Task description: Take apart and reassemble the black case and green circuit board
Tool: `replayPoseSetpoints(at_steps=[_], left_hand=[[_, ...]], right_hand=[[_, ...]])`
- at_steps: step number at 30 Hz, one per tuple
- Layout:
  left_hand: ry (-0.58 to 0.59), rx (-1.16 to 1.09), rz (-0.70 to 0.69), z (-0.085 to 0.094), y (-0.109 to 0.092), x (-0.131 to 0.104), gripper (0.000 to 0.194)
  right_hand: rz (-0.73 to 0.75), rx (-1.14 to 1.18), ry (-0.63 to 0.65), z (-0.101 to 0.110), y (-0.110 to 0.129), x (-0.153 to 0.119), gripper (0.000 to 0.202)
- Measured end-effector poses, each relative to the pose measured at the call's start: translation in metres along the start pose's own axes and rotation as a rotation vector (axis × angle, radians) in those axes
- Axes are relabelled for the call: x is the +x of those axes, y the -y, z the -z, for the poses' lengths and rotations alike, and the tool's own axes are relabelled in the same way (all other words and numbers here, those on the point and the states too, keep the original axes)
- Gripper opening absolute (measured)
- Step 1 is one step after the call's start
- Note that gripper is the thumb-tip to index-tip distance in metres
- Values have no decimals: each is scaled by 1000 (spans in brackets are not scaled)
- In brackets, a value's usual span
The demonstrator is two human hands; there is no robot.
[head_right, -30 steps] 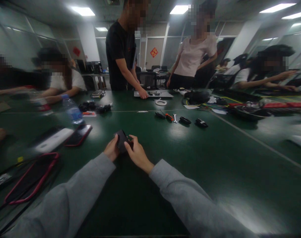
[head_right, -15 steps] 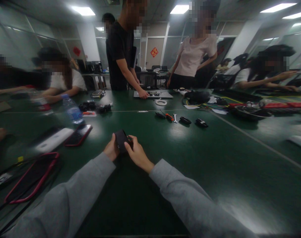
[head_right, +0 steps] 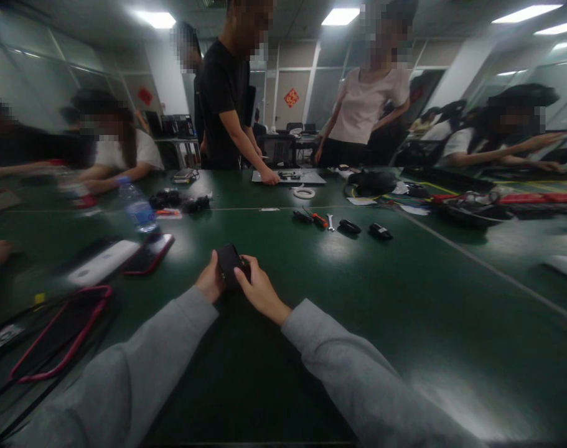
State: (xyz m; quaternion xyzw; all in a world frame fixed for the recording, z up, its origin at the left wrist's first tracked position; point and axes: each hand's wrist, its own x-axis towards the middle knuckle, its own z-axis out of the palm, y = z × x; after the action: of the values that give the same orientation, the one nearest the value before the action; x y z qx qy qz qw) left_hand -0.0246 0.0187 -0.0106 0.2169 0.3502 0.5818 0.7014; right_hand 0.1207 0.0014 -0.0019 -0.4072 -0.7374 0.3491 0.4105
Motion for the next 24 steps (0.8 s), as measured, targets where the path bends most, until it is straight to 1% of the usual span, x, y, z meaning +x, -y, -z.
replayPoseSetpoints(at_steps=[13,19,24], left_hand=[[-20,-1,14,-2,-1,-2,53],[-4,-25,19,-3,-2,-3,51],[-43,-1,13,-1,-1,-1,52]], right_hand=[[-11,29,17,1,3,0,41],[-5,15,10,0,0,-1,42],[-8,11,15,1,1,-1,41]])
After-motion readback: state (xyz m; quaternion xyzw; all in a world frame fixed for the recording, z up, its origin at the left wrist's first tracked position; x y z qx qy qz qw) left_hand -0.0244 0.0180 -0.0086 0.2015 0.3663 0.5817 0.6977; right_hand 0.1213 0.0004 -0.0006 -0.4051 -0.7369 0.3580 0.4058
